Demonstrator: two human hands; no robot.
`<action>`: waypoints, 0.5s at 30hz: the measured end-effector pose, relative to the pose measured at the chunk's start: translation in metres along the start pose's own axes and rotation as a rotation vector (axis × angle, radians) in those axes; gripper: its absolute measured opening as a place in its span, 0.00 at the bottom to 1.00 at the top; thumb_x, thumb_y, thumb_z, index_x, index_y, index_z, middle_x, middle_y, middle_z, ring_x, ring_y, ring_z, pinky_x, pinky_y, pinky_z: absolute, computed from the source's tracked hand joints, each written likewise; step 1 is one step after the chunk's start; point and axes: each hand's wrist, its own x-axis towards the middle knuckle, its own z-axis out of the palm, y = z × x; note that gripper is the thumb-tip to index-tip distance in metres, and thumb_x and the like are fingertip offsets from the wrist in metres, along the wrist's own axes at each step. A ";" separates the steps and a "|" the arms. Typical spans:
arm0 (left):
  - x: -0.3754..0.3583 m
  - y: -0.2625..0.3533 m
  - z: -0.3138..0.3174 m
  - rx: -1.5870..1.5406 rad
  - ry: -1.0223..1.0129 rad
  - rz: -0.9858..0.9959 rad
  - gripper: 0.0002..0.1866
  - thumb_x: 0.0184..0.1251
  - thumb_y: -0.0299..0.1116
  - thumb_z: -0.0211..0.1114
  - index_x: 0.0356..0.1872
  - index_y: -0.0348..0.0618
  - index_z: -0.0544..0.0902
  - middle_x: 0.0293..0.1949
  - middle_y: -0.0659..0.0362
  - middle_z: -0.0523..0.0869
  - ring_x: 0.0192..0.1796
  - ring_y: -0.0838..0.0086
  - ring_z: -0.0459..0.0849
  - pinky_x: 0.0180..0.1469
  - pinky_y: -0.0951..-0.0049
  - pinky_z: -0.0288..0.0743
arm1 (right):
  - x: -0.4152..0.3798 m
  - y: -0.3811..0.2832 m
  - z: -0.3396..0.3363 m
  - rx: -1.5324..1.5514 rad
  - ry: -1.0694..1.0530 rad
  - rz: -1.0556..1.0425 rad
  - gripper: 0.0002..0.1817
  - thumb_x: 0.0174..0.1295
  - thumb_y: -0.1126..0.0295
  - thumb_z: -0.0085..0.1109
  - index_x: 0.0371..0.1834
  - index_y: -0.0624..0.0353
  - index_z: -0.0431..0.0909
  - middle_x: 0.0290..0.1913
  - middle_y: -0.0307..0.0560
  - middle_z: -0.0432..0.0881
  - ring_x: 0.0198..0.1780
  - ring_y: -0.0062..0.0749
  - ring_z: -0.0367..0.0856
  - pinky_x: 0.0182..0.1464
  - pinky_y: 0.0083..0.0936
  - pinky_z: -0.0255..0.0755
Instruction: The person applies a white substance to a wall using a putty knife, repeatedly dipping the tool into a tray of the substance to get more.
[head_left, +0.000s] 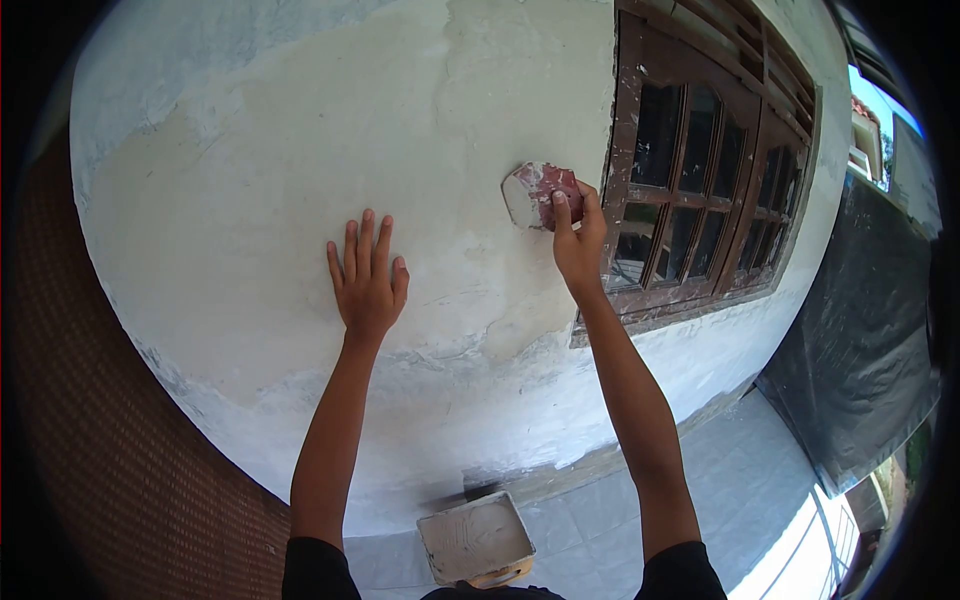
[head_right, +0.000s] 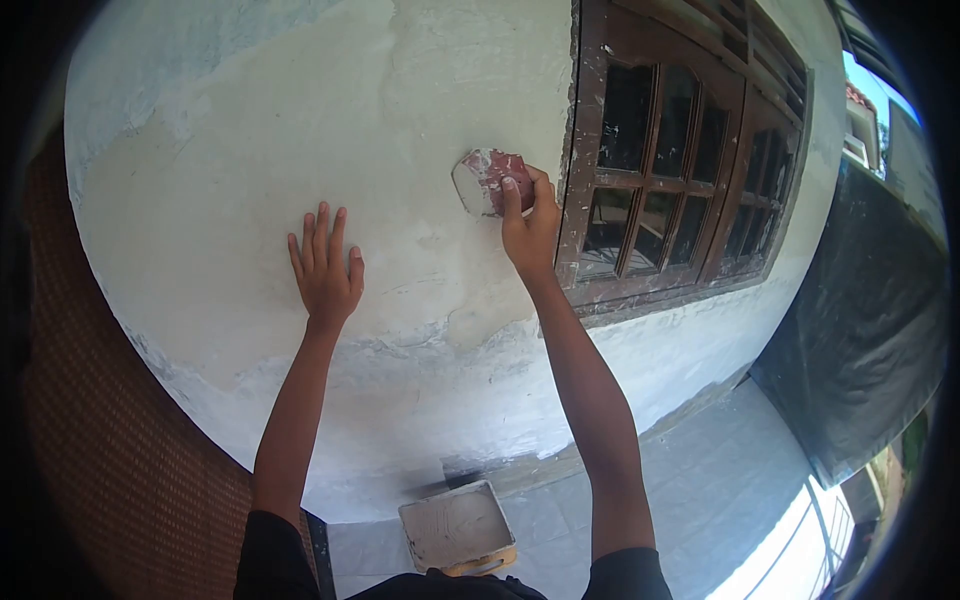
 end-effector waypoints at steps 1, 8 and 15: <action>0.000 -0.001 -0.001 0.002 -0.001 0.001 0.28 0.70 0.38 0.53 0.72 0.53 0.70 0.74 0.59 0.67 0.76 0.63 0.62 0.77 0.47 0.48 | 0.004 0.010 -0.003 -0.001 0.000 0.001 0.16 0.74 0.66 0.54 0.58 0.64 0.73 0.46 0.43 0.78 0.42 0.22 0.78 0.45 0.21 0.73; -0.002 0.003 -0.002 0.014 -0.026 -0.025 0.28 0.70 0.38 0.53 0.72 0.53 0.70 0.75 0.59 0.67 0.76 0.63 0.62 0.77 0.47 0.48 | 0.004 0.025 -0.026 0.423 0.612 0.342 0.16 0.74 0.65 0.54 0.58 0.63 0.71 0.47 0.43 0.78 0.44 0.21 0.76 0.45 0.21 0.73; -0.004 0.000 -0.003 -0.002 -0.017 -0.004 0.28 0.71 0.39 0.52 0.72 0.54 0.70 0.75 0.60 0.66 0.77 0.64 0.61 0.77 0.48 0.47 | -0.006 0.012 -0.003 0.134 0.288 0.155 0.12 0.75 0.67 0.53 0.55 0.62 0.73 0.43 0.42 0.79 0.46 0.21 0.77 0.44 0.19 0.73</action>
